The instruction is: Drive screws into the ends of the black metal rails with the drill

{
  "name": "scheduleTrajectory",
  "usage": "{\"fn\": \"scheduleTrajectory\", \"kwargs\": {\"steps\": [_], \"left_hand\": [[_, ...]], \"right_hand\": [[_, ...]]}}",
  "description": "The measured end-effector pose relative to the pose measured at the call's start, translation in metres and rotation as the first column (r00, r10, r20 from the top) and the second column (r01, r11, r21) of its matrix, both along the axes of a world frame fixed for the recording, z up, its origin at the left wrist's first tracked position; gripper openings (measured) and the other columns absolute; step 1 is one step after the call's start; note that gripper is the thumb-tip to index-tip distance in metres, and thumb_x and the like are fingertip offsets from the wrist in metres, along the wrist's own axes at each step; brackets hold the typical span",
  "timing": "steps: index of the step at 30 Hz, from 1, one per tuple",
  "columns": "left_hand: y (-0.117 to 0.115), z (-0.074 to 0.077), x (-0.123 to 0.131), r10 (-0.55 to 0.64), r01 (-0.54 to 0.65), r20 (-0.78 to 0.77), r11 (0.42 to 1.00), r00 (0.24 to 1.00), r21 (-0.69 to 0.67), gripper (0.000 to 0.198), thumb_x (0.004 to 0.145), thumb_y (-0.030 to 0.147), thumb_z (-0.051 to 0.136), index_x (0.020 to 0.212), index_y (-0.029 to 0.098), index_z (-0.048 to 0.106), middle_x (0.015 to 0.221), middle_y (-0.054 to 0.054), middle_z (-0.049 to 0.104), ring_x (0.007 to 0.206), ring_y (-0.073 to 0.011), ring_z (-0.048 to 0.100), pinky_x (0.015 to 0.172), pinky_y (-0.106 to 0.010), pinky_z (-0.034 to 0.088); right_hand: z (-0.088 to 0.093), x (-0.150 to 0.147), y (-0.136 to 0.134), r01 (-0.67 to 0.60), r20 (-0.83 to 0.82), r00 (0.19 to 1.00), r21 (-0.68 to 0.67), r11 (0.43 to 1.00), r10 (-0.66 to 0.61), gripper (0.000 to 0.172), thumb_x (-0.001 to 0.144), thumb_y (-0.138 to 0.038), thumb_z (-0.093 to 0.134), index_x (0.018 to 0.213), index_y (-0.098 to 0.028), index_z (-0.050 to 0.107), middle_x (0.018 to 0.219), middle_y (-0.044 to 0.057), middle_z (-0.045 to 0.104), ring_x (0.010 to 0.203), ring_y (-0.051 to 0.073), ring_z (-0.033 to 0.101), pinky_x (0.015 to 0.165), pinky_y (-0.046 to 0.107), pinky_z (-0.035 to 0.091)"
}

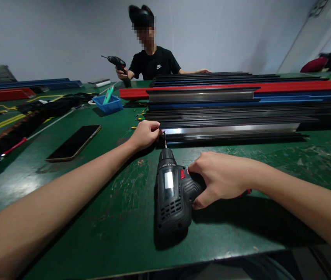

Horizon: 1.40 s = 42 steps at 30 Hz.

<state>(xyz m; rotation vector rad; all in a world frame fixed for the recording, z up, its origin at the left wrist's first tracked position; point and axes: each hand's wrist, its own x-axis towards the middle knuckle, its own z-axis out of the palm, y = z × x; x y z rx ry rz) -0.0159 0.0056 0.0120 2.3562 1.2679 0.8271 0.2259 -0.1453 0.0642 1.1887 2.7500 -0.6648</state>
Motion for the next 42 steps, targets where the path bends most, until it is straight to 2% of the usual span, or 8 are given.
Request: {"fn": "scheduleTrajectory", "kwargs": {"steps": [24, 30, 42], "left_hand": [[-0.0010, -0.0005, 0.0000, -0.008, 0.008, 0.015, 1.000, 1.000, -0.003, 0.027, 0.078, 0.022, 0.054, 0.053, 0.018, 0.048, 0.050, 0.001, 0.050, 0.055, -0.0119, 0.043, 0.057, -0.025, 0.029], [-0.0029, 0.0025, 0.0011, 0.004, -0.004, 0.000, 1.000, 1.000, 0.004, 0.028, 0.078, 0.022, 0.055, 0.051, 0.019, 0.046, 0.048, 0.002, 0.048, 0.053, -0.0112, 0.041, 0.057, -0.026, 0.029], [-0.0022, 0.0011, 0.0005, -0.014, 0.014, 0.026, 1.000, 1.000, 0.005, 0.027, 0.077, 0.024, 0.054, 0.052, 0.019, 0.048, 0.049, 0.002, 0.049, 0.055, -0.0117, 0.042, 0.056, -0.025, 0.029]], "right_hand": [[-0.0007, 0.0005, -0.0001, 0.000, -0.008, 1.000, -0.001, 1.000, 0.000, 0.048, 0.071, -0.065, 0.078, 0.079, -0.018, 0.070, 0.061, -0.001, 0.056, 0.051, 0.014, 0.039, 0.050, 0.031, 0.027], [0.0014, 0.0000, 0.0006, -0.001, 0.004, 1.000, -0.012, 1.000, 0.001, 0.050, 0.073, -0.065, 0.077, 0.084, -0.016, 0.073, 0.064, 0.001, 0.060, 0.053, 0.014, 0.041, 0.052, 0.032, 0.028], [0.0008, 0.0001, 0.0005, -0.004, -0.013, 1.000, -0.012, 1.000, 0.004, 0.047, 0.072, -0.064, 0.078, 0.078, -0.018, 0.067, 0.062, -0.002, 0.056, 0.052, 0.014, 0.040, 0.049, 0.030, 0.028]]}}
